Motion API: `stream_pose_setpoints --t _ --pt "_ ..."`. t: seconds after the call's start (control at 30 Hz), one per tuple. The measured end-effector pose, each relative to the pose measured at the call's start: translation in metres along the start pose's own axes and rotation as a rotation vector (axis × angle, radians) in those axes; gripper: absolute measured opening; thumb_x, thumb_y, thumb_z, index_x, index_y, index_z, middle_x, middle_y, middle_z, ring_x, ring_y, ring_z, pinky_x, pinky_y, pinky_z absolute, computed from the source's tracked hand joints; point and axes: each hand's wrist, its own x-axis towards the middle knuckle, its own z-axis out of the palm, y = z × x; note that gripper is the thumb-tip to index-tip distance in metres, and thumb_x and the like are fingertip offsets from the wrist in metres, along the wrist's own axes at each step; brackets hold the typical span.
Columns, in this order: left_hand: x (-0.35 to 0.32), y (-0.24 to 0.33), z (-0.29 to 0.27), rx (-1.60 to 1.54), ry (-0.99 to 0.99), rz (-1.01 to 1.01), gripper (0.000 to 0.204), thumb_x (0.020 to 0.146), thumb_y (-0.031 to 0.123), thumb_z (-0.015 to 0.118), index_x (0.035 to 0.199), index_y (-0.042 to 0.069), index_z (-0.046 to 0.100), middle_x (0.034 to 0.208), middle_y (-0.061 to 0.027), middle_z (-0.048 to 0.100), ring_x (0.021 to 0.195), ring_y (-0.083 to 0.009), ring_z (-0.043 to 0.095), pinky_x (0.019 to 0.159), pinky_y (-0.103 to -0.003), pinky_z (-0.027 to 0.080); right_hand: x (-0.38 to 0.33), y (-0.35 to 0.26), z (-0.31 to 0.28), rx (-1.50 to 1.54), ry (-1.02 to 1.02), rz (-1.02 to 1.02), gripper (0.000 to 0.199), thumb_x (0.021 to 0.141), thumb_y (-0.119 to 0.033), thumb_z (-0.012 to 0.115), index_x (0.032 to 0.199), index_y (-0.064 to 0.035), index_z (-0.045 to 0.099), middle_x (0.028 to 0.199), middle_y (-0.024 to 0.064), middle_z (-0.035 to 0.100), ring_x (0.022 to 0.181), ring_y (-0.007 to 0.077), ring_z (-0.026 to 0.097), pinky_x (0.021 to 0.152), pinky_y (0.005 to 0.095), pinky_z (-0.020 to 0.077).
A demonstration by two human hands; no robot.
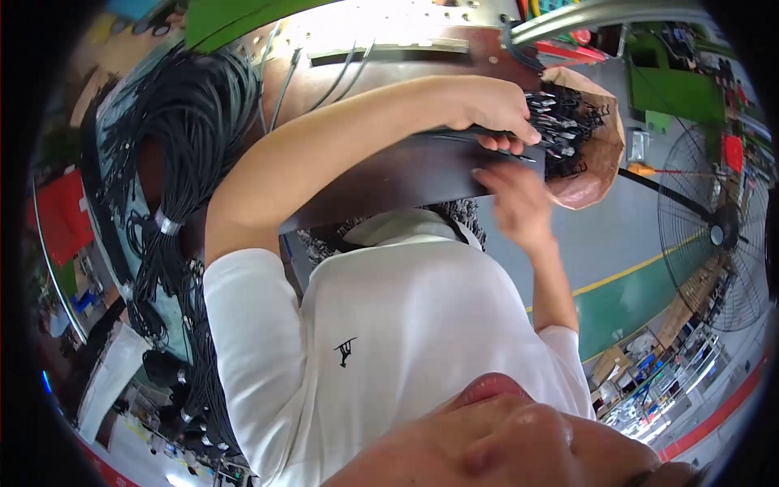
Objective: Organizing and sorting multiple black cables on a workbench in a factory environment.
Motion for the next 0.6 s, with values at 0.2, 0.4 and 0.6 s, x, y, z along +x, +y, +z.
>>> stream_pose_setpoints --t 0.2,0.4,0.6 --pt "-0.065 -0.007 0.054 -0.804 0.206 0.161 0.026 0.099 0.032 0.053 0.092 0.008 0.06 0.058 0.0051 0.041 0.049 -0.0032 0.032 0.043 -0.022 0.022 0.032 0.023 0.011 0.226 -0.207 0.489 0.018 0.078 -0.007 0.064 0.095 -0.0083 0.071 0.085 0.0105 0.066 0.075 0.0295 0.064 0.067 0.0387 0.0508" --pt "-0.087 -0.045 0.084 -0.862 0.642 0.331 0.031 0.103 0.031 0.044 0.102 0.005 0.059 0.058 0.0034 0.041 0.048 -0.0031 0.031 0.043 -0.02 0.023 0.164 0.043 0.075 -0.368 0.007 -0.116 0.032 0.081 -0.031 0.067 0.102 -0.0062 0.066 0.095 0.0108 0.064 0.088 0.0274 0.06 0.079 0.0378 0.0484" --pt "-0.118 -0.068 0.08 -0.954 0.81 0.421 0.033 0.102 0.035 0.047 0.111 0.006 0.06 0.055 0.0051 0.038 0.046 -0.0028 0.029 0.042 -0.02 0.022 0.154 0.044 0.066 0.005 -0.044 -0.261 0.018 0.083 -0.021 0.068 0.093 -0.0064 0.068 0.087 0.0079 0.063 0.088 0.0266 0.06 0.076 0.0372 0.0479"
